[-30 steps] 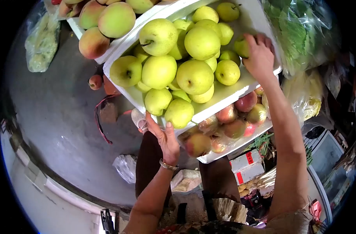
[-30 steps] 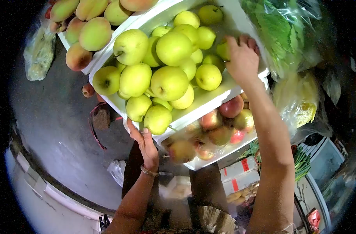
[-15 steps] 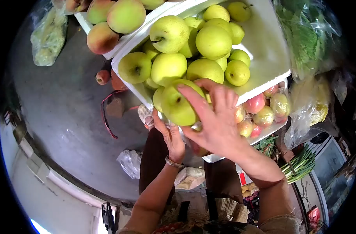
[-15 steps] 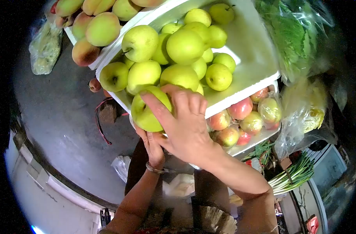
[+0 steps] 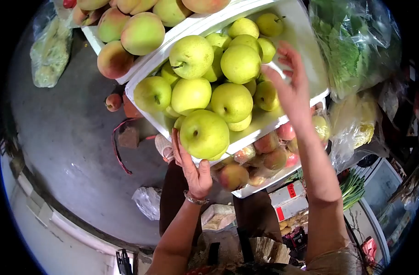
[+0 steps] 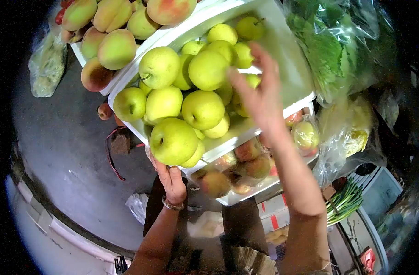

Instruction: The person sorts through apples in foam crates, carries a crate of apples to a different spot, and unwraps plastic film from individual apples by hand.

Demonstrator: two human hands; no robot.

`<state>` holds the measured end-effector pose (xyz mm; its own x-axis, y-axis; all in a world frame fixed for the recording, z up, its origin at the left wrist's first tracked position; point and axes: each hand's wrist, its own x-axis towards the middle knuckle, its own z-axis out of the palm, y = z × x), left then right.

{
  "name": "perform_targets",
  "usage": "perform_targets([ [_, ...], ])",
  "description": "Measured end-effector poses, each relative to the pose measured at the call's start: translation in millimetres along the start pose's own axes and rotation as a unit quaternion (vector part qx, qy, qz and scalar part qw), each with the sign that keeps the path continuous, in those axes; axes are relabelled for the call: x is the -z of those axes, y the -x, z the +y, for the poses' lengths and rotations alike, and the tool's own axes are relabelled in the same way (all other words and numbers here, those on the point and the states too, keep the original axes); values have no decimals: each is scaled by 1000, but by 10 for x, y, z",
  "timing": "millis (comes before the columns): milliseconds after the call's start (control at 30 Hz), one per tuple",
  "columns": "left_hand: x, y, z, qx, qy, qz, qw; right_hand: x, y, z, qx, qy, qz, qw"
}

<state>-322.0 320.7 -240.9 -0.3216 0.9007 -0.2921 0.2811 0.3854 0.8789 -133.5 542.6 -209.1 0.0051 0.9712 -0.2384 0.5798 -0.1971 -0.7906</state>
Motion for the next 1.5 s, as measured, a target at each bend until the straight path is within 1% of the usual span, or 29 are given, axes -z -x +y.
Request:
perform_targets([
  [67,5,20,-2,15,-14,-4,1000,-46,-479,392,-78,-60,42,994],
  [133,-4,33,-8,33,-30,-7,999,-132,-895,492,-149,82,84,982],
  [167,-6,38,-14,34,-29,-7,999,-201,-1113,641,-150,82,84,982],
  [200,1,47,-26,35,-30,-8,999,-302,-1309,859,-166,-56,103,979],
  [233,5,57,-35,37,-33,-10,999,-387,-1442,1007,-180,-192,120,957],
  [267,-3,62,-39,45,-44,-7,998,-462,-1508,1043,-185,-194,119,956],
  [300,-6,73,-39,53,-55,-5,997,-542,-1541,1046,-212,-93,173,957],
  [367,-4,75,-16,55,-37,-7,998,-627,-1600,1227,-220,-16,221,950],
  [400,-5,64,-12,51,-15,-5,999,-664,-1584,1180,-226,23,244,943],
  [500,5,67,-33,49,-22,-10,998,-628,-1428,1117,-163,-11,284,945],
  [600,6,64,-26,50,-22,-7,999,-599,-1416,1219,-138,-82,244,956],
  [700,-2,67,-21,63,-20,-4,998,-654,-1398,1291,-169,-100,287,938],
  [767,-1,70,-41,56,-26,-8,998,-695,-1398,1098,-254,-267,290,883],
  [800,-1,69,-49,48,-31,-12,998,-712,-1421,1147,-255,-268,292,882],
  [867,-14,61,-37,49,-18,-8,999,-762,-1491,1227,-230,-322,250,884],
  [900,-19,63,-32,52,-4,-3,999,-751,-1465,1205,-230,-323,251,883],
  [967,-11,77,-37,49,-12,-4,999,-645,-1331,1048,-143,-315,244,906],
  [1000,-17,76,-40,45,-18,-3,999,-523,-1215,895,-141,-314,246,906],
  [1033,-22,68,-42,44,-16,-4,999,-373,-1030,686,-162,-242,217,932],
  [1067,-26,59,-45,14,-20,5,1000,-264,-822,534,-181,-168,186,951],
  [1100,-26,62,-47,-14,-25,14,999,-194,-609,492,-133,-209,170,954],
  [1133,-24,76,-83,-14,-22,15,1000,-113,-400,454,-83,-248,152,953],
  [1200,-32,104,-126,-8,-43,22,999,122,40,229,-107,-187,103,971],
  [1267,-52,75,-78,-8,-44,26,999,250,429,300,-58,-127,47,989],
  [1333,-50,33,-25,-28,-76,28,996,364,678,389,21,22,-43,999],
  [1367,-49,35,-40,-29,-75,27,996,402,780,364,28,97,-75,992],
  [1400,-43,54,-70,-22,-77,21,997,404,811,351,35,132,-103,985],
  [1467,-38,81,-100,-16,-80,14,997,457,795,324,38,148,-165,974],
  [1500,-41,87,-108,-10,-81,15,997,525,745,289,39,149,-165,974],
])
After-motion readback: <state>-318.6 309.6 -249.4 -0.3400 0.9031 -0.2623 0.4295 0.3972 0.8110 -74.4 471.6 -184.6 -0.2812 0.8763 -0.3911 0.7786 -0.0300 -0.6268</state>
